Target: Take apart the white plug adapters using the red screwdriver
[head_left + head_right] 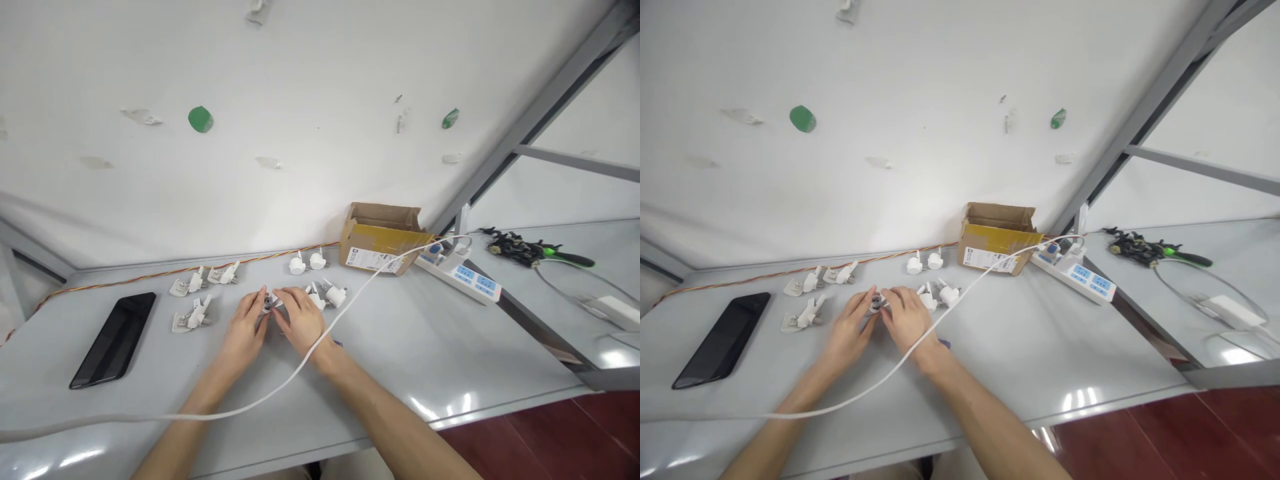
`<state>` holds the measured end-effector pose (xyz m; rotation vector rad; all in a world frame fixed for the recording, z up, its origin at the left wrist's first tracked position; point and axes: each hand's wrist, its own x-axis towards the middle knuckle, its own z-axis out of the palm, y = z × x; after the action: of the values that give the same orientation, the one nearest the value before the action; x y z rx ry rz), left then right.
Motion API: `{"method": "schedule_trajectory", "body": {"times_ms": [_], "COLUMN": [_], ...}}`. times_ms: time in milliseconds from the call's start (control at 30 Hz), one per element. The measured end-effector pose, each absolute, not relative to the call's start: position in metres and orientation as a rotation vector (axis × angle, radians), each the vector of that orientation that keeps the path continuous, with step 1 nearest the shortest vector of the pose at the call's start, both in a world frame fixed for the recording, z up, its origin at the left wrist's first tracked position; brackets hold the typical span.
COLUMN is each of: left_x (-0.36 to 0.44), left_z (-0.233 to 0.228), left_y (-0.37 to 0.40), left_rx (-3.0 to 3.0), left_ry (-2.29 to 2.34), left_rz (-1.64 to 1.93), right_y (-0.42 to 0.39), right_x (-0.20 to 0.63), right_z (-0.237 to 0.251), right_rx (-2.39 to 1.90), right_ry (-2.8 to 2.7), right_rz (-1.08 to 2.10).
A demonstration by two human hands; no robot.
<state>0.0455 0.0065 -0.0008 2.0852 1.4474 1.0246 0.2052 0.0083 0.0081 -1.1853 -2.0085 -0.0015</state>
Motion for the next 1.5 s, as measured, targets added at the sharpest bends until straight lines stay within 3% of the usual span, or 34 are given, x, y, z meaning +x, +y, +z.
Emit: {"method": "schedule_trajectory", "body": {"times_ms": [1000, 1500], "left_x": [0.046, 0.039], "left_z": [-0.019, -0.002], "left_y": [0.011, 0.015], "left_rx": [2.292, 2.449], "left_ry": [1.531, 1.487], "left_rz": [1.029, 1.051], "right_y": [0.002, -0.001], "right_x": [0.202, 0.200], "right_z": [0.008, 0.009], "right_rx": [-1.010, -1.049], "right_ry": [-1.968, -1.899], "right_rz": [0.050, 0.324]}}
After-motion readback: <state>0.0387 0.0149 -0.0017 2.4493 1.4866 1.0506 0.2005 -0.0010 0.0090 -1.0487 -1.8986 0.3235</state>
